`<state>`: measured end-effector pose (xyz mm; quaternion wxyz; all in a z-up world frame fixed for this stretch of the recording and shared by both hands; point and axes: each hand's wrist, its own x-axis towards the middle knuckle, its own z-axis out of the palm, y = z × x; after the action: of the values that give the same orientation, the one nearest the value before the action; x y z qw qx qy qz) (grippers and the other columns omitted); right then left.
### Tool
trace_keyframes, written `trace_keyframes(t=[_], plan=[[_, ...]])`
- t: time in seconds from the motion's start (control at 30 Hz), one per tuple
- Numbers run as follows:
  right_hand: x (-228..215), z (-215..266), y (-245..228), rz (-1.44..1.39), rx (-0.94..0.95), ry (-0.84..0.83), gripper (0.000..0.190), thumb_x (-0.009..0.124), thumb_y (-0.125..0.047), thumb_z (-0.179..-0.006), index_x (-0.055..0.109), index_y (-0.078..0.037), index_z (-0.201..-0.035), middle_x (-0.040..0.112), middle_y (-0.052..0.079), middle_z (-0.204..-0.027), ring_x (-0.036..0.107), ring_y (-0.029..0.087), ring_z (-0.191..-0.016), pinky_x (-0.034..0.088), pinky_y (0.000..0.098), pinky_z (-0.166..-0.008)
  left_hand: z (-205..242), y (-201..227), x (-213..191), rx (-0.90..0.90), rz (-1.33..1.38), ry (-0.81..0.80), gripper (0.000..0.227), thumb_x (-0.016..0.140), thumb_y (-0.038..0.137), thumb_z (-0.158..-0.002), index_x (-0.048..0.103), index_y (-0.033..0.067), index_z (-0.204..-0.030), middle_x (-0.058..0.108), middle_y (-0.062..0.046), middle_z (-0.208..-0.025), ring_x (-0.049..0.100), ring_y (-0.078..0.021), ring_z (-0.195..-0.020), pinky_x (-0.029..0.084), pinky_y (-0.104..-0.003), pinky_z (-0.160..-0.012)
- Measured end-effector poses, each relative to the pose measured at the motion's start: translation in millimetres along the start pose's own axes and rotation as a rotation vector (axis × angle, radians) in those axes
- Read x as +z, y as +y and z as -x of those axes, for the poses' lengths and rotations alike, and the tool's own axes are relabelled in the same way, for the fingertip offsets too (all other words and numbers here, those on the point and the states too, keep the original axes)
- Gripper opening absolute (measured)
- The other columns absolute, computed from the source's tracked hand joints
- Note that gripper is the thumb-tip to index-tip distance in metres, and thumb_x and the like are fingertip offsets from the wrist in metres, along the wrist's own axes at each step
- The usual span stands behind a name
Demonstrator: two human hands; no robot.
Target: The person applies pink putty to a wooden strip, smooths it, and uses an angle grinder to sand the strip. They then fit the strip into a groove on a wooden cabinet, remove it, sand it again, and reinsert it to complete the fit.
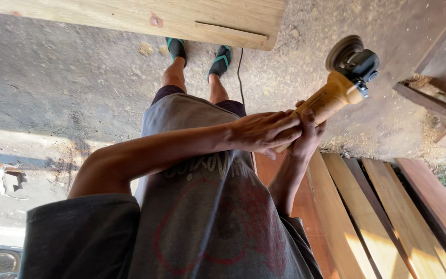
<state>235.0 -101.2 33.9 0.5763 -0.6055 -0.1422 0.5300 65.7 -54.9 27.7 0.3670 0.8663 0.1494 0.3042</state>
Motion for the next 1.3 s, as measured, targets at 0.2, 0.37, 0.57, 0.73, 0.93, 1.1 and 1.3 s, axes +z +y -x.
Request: trace_keyframes(t=[0.2, 0.37, 0.57, 0.73, 0.93, 1.1, 1.3], plan=[[2.5, 3.9, -14.9, -0.087, -0.04, 0.014, 0.056, 0.073, -0.019, -0.097, 0.044, 0.009, -0.136, 0.066, 0.019, -0.107, 0.069, 0.026, -0.081, 0.062, 0.0357, -0.067, -13.8, 16.3, 1.1, 0.138, -0.571, -0.048, 0.05, 0.081, 0.025, -0.097, 0.06, -0.0023, -0.132, 0.051, -0.014, -0.132, 0.055, -0.0305, -0.132, 0.048, -0.041, -0.122], [-2.6, -2.1, -16.8, -0.081, -0.098, 0.04, 0.06, 0.073, -0.019, -0.097, 0.042, 0.008, -0.14, 0.066, 0.019, -0.105, 0.069, 0.024, -0.078, 0.063, 0.0348, -0.067, -12.0, 9.9, 21.0, 0.109, -0.299, -0.068, 0.051, 0.078, 0.024, -0.088, 0.066, -0.0034, -0.129, 0.053, -0.017, -0.132, 0.058, -0.032, -0.122, 0.052, -0.042, -0.11], [-5.2, 3.7, -36.7, -0.112, -0.108, 0.0, 0.061, 0.069, -0.028, -0.092, 0.044, 0.003, -0.139, 0.066, 0.015, -0.1, 0.071, 0.025, -0.074, 0.063, 0.0347, -0.06, 27.7, -106.2, -28.7, -0.785, 0.263, 0.043, 0.021, 0.072, 0.017, -0.102, 0.069, 0.0166, -0.123, 0.047, -0.018, -0.157, 0.057, -0.0277, -0.137, 0.056, -0.037, -0.114], [2.3, -11.0, -58.3, -0.318, -0.115, -0.269, 0.067, 0.074, -0.032, -0.093, 0.043, 0.002, -0.142, 0.064, 0.015, -0.116, 0.069, 0.026, -0.096, 0.062, 0.0393, -0.086, 108.7, -179.4, -73.3, -0.561, -0.729, -0.076, 0.029, 0.071, 0.008, -0.084, 0.064, 0.004, -0.112, 0.06, -0.017, -0.122, 0.059, -0.0355, -0.117, 0.058, -0.046, -0.092], [12.3, -56.3, -65.4, -0.169, -0.058, -0.399, 0.064, 0.073, -0.037, -0.092, 0.05, -0.002, -0.141, 0.063, 0.017, -0.11, 0.064, 0.028, -0.089, 0.056, 0.04, -0.079, 127.8, -159.7, -88.0, -0.93, -0.36, 0.213, 0.012, 0.074, 0.015, -0.095, 0.07, 0.0042, -0.096, 0.067, -0.015, -0.103, 0.066, -0.0308, -0.101, 0.058, -0.044, -0.082], [51.3, -118.4, -59.7, 0.366, -0.192, -0.407, 0.064, 0.078, -0.03, -0.09, 0.051, -0.001, -0.14, 0.065, 0.016, -0.115, 0.065, 0.026, -0.098, 0.056, 0.04, -0.087, 156.4, -100.7, -152.7, -1.25, 0.493, 0.51, 0.03, 0.073, 0.028, -0.096, 0.072, 0.001, -0.107, 0.075, -0.011, -0.09, 0.073, -0.0199, -0.082, 0.058, -0.033, -0.072], [145.0, -164.9, -24.9, 1.219, -0.781, -0.406, 0.087, 0.09, -0.023, -0.081, 0.04, -0.012, -0.151, 0.066, 0.019, -0.123, 0.064, 0.04, -0.107, 0.051, 0.0529, -0.089, 186.6, -1.5, -207.2, -1.212, 0.8, 0.777, 0.038, 0.075, 0.037, -0.094, 0.07, 0.0021, -0.108, 0.071, -0.009, -0.089, 0.073, -0.0186, -0.083, 0.06, -0.032, -0.071]])
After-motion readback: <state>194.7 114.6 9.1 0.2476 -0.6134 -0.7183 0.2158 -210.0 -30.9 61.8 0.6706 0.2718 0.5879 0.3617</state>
